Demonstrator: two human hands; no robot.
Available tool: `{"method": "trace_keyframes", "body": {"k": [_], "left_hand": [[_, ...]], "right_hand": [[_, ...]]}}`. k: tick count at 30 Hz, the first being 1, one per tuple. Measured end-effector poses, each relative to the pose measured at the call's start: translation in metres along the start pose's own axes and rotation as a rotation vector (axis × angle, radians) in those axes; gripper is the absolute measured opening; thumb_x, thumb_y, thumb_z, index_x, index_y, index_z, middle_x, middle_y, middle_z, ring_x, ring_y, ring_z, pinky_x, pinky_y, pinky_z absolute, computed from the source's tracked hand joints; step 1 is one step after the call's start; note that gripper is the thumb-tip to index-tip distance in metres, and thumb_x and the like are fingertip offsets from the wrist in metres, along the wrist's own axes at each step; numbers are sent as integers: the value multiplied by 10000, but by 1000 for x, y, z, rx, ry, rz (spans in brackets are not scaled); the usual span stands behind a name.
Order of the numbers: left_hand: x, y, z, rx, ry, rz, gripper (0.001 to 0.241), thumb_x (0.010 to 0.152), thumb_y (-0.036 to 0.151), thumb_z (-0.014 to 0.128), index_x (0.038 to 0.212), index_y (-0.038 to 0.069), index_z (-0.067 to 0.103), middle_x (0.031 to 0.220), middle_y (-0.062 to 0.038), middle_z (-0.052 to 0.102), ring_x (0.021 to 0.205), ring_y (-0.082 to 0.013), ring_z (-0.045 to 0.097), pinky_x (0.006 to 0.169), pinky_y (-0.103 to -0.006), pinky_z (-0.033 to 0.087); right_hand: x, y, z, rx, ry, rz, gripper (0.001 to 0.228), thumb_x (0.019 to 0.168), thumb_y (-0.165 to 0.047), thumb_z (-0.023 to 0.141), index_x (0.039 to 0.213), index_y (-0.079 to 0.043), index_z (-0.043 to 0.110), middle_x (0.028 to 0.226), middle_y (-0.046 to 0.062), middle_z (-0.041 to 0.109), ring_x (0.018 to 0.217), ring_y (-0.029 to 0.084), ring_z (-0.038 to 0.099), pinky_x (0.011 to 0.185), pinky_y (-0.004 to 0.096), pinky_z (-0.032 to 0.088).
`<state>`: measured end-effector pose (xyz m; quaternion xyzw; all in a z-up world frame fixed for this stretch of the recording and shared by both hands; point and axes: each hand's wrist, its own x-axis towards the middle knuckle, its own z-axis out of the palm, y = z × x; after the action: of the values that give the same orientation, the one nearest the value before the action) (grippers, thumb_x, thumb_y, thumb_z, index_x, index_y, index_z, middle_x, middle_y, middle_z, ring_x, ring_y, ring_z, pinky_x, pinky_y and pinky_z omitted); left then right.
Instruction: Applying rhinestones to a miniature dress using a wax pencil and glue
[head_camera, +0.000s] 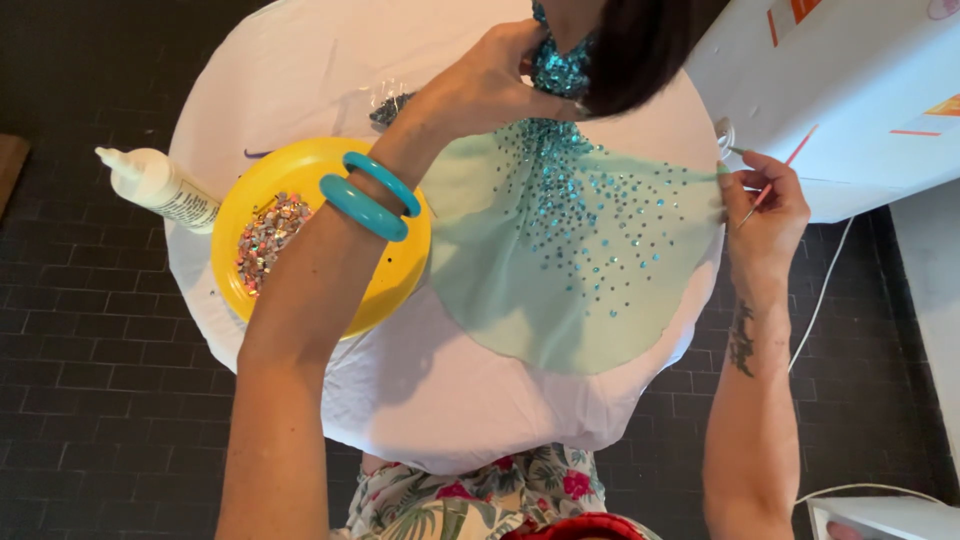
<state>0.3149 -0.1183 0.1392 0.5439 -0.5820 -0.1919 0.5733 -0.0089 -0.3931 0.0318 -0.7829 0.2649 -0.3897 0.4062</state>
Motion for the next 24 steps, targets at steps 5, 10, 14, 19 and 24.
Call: {"method": "trace_keyframes", "body": {"k": [5, 10, 14, 19, 24], "left_hand": [[4, -13, 6, 140, 109, -6, 393, 1036, 245, 1005, 1248, 129, 695, 1011, 10, 621, 941, -152, 606, 816, -362, 537], [5, -19, 10, 104, 138, 26, 416, 1025, 208, 998, 1299, 91, 707, 1079, -12, 683, 1019, -174, 657, 879, -370, 574], [3, -24, 7, 132, 134, 49, 445, 1052, 233, 985, 1354, 97, 688, 1115, -20, 670, 1044, -182, 630, 901, -351, 523], [0, -22, 5, 131, 140, 34, 410, 1037, 239, 985, 1289, 104, 690, 1148, -13, 710, 1071, -170, 668, 919, -352, 553], [-8, -13, 2, 67, 118, 11, 450, 1052, 254, 969, 1359, 123, 666, 1181, -6, 737, 1140, -175, 720, 1008, -372, 594]], "right_hand": [[25, 9, 0, -47, -17, -37, 281, 1218, -71, 832, 1476, -113, 729, 1160, 40, 741, 887, 98, 649, 747, 284, 587], [45, 12, 10, -52, -70, -50, 269, 1228, -63, 825, 1469, -123, 721, 1172, 46, 744, 978, 111, 663, 783, 291, 579], [56, 17, 20, -79, -108, -57, 260, 1240, -114, 851, 1461, -102, 715, 1170, 56, 763, 958, 118, 672, 802, 286, 572], [67, 33, 35, -142, -166, -113, 239, 1237, -102, 854, 1443, -105, 733, 1115, 49, 727, 923, 140, 640, 810, 314, 558], [67, 30, 46, -219, -224, -149, 269, 1194, -49, 821, 1444, -101, 737, 1114, 61, 719, 906, 169, 620, 867, 336, 529]]}}
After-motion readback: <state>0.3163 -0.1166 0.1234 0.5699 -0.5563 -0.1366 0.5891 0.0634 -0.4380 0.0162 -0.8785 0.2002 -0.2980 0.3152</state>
